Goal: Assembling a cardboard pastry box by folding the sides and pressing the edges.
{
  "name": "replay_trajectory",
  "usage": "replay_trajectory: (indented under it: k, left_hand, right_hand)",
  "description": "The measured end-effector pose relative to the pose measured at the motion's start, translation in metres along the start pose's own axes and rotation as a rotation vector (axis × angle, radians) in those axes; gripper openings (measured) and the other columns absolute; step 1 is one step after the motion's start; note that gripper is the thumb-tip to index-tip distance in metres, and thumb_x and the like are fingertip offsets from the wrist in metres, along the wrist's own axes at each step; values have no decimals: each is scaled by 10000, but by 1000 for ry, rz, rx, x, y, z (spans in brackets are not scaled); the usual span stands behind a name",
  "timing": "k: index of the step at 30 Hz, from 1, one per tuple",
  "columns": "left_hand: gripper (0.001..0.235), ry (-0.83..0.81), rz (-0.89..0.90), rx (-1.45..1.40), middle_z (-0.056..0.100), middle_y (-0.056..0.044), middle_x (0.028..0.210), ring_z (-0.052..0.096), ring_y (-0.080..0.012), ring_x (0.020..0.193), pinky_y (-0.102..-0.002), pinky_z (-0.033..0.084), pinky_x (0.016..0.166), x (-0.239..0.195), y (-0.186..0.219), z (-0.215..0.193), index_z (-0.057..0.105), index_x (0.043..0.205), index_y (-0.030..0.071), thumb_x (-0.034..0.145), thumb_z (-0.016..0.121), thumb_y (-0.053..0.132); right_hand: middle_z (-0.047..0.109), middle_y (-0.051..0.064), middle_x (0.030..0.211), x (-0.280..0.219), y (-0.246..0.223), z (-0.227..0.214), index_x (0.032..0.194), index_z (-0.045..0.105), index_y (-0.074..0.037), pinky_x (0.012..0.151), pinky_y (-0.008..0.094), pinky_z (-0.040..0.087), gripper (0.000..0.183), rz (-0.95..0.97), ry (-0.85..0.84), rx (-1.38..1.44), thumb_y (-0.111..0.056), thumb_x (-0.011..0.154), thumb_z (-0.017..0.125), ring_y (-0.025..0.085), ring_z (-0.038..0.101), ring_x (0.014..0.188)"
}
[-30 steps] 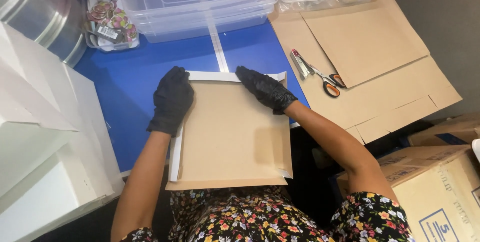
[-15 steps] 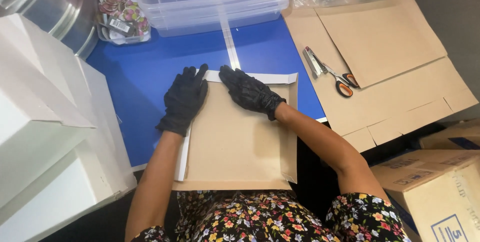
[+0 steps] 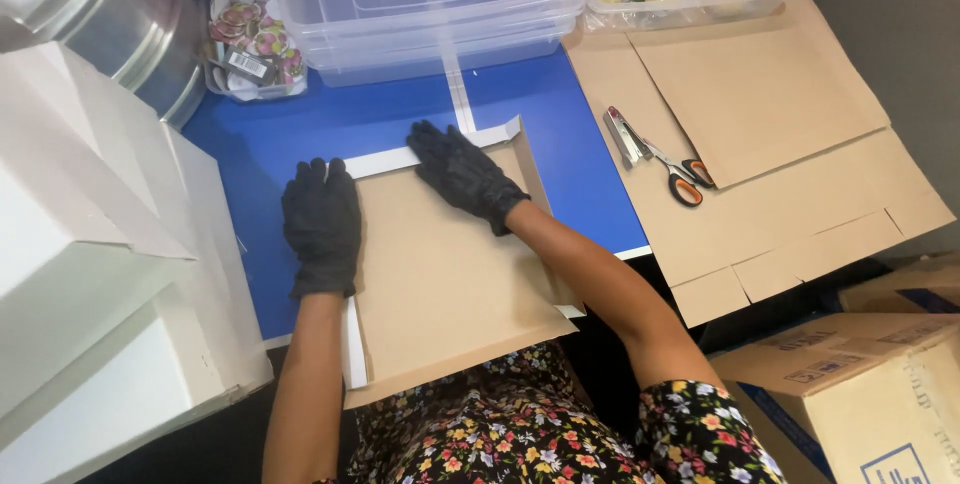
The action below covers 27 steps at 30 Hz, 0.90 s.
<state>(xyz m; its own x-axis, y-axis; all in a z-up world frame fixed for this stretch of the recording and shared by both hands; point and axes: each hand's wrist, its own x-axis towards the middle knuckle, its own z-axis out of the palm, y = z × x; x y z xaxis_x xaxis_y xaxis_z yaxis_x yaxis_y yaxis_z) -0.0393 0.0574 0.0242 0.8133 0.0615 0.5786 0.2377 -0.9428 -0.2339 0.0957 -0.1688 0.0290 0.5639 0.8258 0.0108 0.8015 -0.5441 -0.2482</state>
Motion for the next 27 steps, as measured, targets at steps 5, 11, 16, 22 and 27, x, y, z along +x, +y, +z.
replay_trajectory:
  k: [5, 11, 16, 22, 27]
  left_hand:
    - [336, 34, 24, 8, 657, -18, 1210, 655, -199, 1185, -317, 536, 944, 0, 1, -2, 653, 1285, 222, 981, 720, 349]
    - [354, 48, 45, 43, 634, -16, 1204, 646, -200, 1191, -332, 537, 946, -1, -1, 9, 612, 1296, 223, 986, 731, 348]
    - [424, -130, 37, -24, 654, -115, 1226, 677, -282, 1182, -459, 540, 1018, 10, 9, -19, 587, 1357, 156, 1017, 668, 396]
    - [448, -335, 43, -69, 665, -127, 1115, 669, -362, 1157, -688, 448, 982, 30, 9, -56, 613, 1381, 413, 1052, 437, 661]
    - [488, -528, -56, -191, 604, -194, 1394, 516, -404, 1385, -723, 255, 1127, 28, 15, -55, 522, 1491, 426, 1070, 381, 627]
  right_hand:
    - [81, 107, 1720, -54, -3, -25, 1656, 126, -200, 1304, 414, 43, 731, 297, -33, 24, -562, 1076, 385, 261, 55, 1580]
    - [93, 164, 1713, -57, -9, -33, 1657, 85, -171, 1297, 417, 50, 838, 357, -85, -6, -655, 1040, 379, 310, 42, 1579]
    - [101, 165, 1713, -51, 9, -35, 1657, 108, -170, 1297, 446, 84, 803, 286, -63, 39, -599, 1058, 428, 323, 47, 1578]
    - [88, 138, 1718, -33, 12, -45, 1657, 131, -164, 1293, 436, 81, 795, 341, -102, 47, -610, 1058, 405, 283, 38, 1579]
    - [115, 147, 1714, -16, -28, -36, 1647, 168, -126, 1284, 507, 87, 820, 282, -92, 24, -621, 1047, 428, 295, 64, 1582]
